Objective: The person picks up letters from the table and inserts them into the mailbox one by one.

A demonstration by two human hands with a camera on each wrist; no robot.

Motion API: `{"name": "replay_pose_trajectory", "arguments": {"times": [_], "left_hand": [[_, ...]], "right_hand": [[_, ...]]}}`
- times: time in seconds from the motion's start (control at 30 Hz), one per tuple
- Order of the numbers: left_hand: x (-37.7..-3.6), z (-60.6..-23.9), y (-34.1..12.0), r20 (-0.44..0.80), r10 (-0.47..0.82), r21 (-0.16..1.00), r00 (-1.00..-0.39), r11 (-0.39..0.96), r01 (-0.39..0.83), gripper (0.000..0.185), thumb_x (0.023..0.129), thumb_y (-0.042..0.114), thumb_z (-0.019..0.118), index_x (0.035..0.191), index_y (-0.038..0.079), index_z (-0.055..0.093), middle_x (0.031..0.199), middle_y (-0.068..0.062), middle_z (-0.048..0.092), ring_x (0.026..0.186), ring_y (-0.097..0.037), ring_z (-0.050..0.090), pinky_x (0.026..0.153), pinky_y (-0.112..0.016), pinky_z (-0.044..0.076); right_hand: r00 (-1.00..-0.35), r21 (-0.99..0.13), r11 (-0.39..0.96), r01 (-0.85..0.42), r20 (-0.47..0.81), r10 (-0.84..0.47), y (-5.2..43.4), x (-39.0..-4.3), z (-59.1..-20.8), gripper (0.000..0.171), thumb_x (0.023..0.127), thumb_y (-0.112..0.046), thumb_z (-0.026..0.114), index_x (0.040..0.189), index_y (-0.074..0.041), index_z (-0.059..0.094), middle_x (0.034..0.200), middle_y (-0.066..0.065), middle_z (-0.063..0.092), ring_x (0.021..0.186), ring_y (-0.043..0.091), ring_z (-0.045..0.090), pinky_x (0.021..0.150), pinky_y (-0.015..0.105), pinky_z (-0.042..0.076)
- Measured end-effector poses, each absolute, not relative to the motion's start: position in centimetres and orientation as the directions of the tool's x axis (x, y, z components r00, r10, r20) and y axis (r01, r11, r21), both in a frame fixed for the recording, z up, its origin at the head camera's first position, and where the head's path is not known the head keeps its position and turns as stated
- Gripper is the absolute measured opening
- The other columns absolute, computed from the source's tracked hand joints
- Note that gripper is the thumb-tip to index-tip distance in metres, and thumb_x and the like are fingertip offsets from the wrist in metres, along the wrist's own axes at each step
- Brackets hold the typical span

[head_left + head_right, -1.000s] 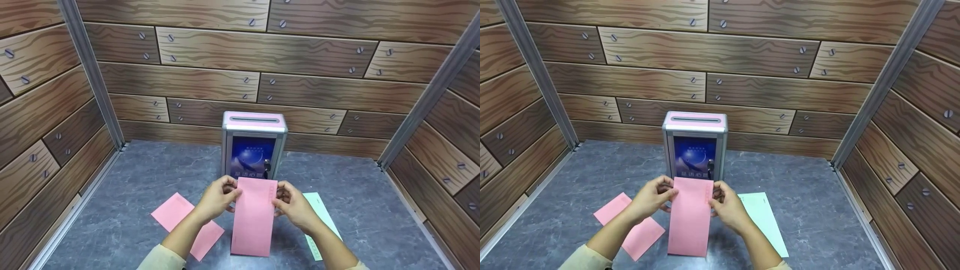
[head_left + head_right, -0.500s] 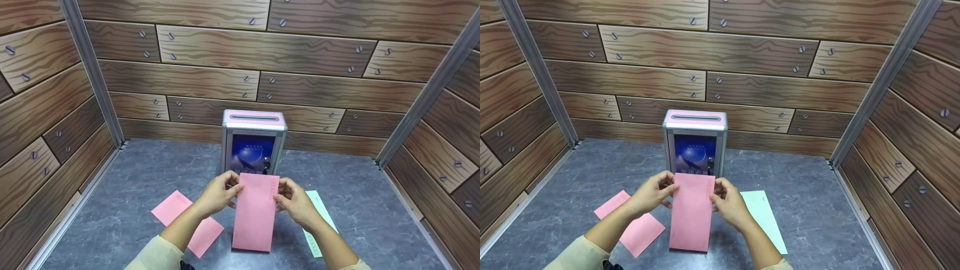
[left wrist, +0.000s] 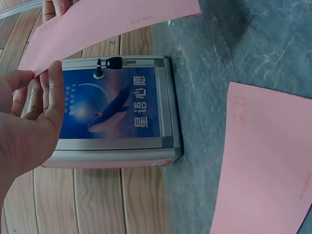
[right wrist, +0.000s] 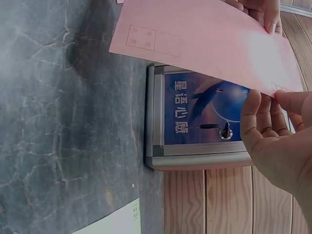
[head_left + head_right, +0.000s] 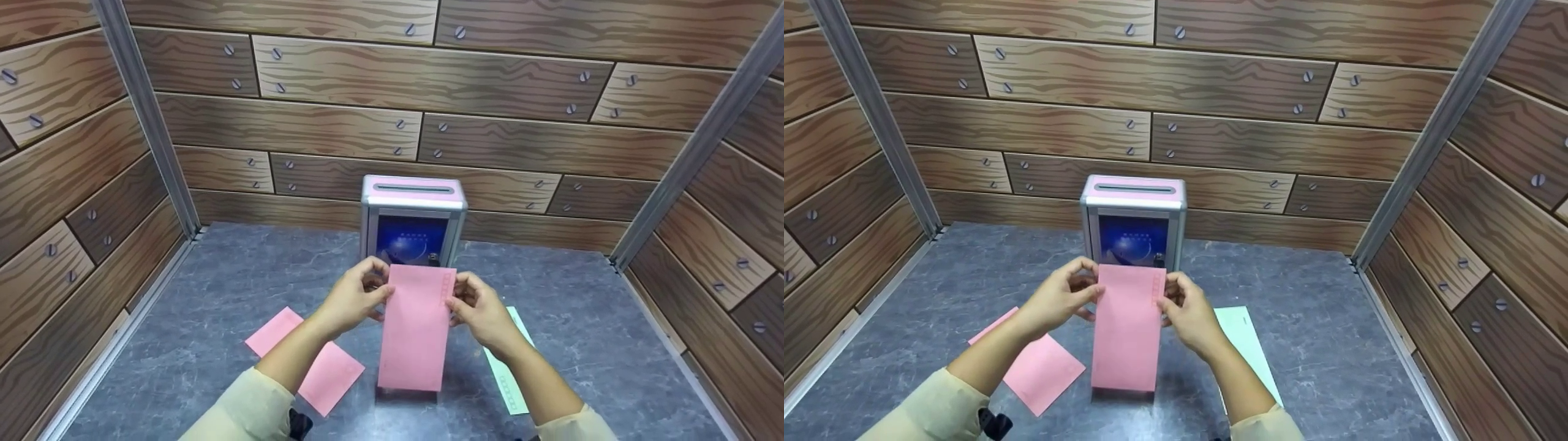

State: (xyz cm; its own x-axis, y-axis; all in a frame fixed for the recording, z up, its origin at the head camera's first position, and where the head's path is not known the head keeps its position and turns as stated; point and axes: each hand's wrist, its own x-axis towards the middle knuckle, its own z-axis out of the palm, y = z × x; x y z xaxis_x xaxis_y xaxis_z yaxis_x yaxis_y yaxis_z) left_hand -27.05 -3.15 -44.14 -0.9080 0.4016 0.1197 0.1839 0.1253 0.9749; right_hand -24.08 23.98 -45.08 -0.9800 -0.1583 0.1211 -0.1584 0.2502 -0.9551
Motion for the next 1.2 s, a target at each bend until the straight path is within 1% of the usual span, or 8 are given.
{"name": "replay_pose_trajectory", "arguments": {"times": [0.17,0.33,0.5,0.7,0.87,1.03,1.2], "left_hand": [[-27.5,-43.4,-3.1,0.127,0.4,0.97,-0.908,0.143,0.198,0.013,0.107,0.01,0.067,0.12,0.01,0.061,0.102,-0.009,0.069,0.089,-0.017,0.067,0.07,-0.04,0.069],[-28.0,-42.9,-3.2,0.11,0.38,0.968,-0.918,0.169,0.186,0.011,0.107,0.013,0.068,0.118,0.011,0.064,0.105,-0.007,0.07,0.09,-0.017,0.067,0.074,-0.039,0.069],[-28.4,-42.4,-3.4,0.111,0.359,0.967,-0.927,0.175,0.184,0.01,0.107,0.012,0.068,0.116,0.009,0.064,0.104,-0.008,0.07,0.089,-0.017,0.068,0.074,-0.037,0.069],[-29.1,-41.2,-3.6,0.13,0.329,0.963,-0.935,0.182,0.198,0.009,0.107,0.011,0.068,0.115,0.009,0.064,0.101,-0.006,0.067,0.091,-0.02,0.067,0.074,-0.039,0.069],[-29.7,-40.0,-3.4,0.17,0.301,0.947,-0.938,0.214,0.24,0.011,0.107,0.011,0.068,0.116,0.011,0.063,0.105,-0.007,0.069,0.094,-0.023,0.068,0.071,-0.037,0.069],[-30.0,-39.2,-3.1,0.225,0.279,0.911,-0.934,0.281,0.303,0.013,0.106,0.01,0.069,0.117,0.012,0.063,0.107,-0.009,0.072,0.088,-0.019,0.068,0.068,-0.037,0.069],[-30.4,-38.9,-2.6,0.245,0.267,0.917,-0.932,0.248,0.312,0.013,0.106,0.009,0.069,0.117,0.01,0.062,0.105,-0.009,0.071,0.084,-0.016,0.068,0.066,-0.036,0.068]], "right_hand": [[-0.981,-0.962,0.226,-0.156,0.124,-0.149,23.9,-24.6,-44.4,0.026,0.105,0.004,0.061,0.13,0.007,0.055,0.106,0.008,0.064,0.087,0.015,0.066,0.071,0.027,0.063],[-0.984,-0.963,0.219,-0.157,0.134,-0.118,23.4,-25.1,-43.9,0.024,0.105,0.004,0.063,0.128,0.007,0.057,0.103,0.008,0.064,0.086,0.015,0.067,0.071,0.027,0.063],[-0.985,-0.962,0.216,-0.165,0.15,-0.086,22.9,-25.6,-43.5,0.022,0.104,0.005,0.064,0.125,0.007,0.061,0.1,0.009,0.065,0.083,0.016,0.067,0.069,0.029,0.064],[-0.977,-0.953,0.217,-0.212,0.198,-0.083,22.5,-26.4,-42.6,0.02,0.104,0.007,0.063,0.124,0.007,0.061,0.1,0.01,0.065,0.082,0.016,0.066,0.067,0.029,0.064],[-0.966,-0.939,0.228,-0.257,0.246,-0.076,22.4,-27.2,-41.7,0.02,0.103,0.008,0.063,0.123,0.007,0.062,0.098,0.01,0.065,0.08,0.015,0.066,0.067,0.029,0.064],[-0.961,-0.929,0.246,-0.276,0.263,-0.083,22.6,-27.9,-40.7,0.02,0.103,0.008,0.063,0.123,0.007,0.061,0.099,0.011,0.067,0.081,0.014,0.067,0.066,0.027,0.064],[-0.962,-0.922,0.276,-0.272,0.264,-0.069,22.9,-28.4,-39.8,0.021,0.104,0.005,0.064,0.124,0.006,0.062,0.101,0.012,0.067,0.083,0.015,0.067,0.067,0.027,0.064]]}}
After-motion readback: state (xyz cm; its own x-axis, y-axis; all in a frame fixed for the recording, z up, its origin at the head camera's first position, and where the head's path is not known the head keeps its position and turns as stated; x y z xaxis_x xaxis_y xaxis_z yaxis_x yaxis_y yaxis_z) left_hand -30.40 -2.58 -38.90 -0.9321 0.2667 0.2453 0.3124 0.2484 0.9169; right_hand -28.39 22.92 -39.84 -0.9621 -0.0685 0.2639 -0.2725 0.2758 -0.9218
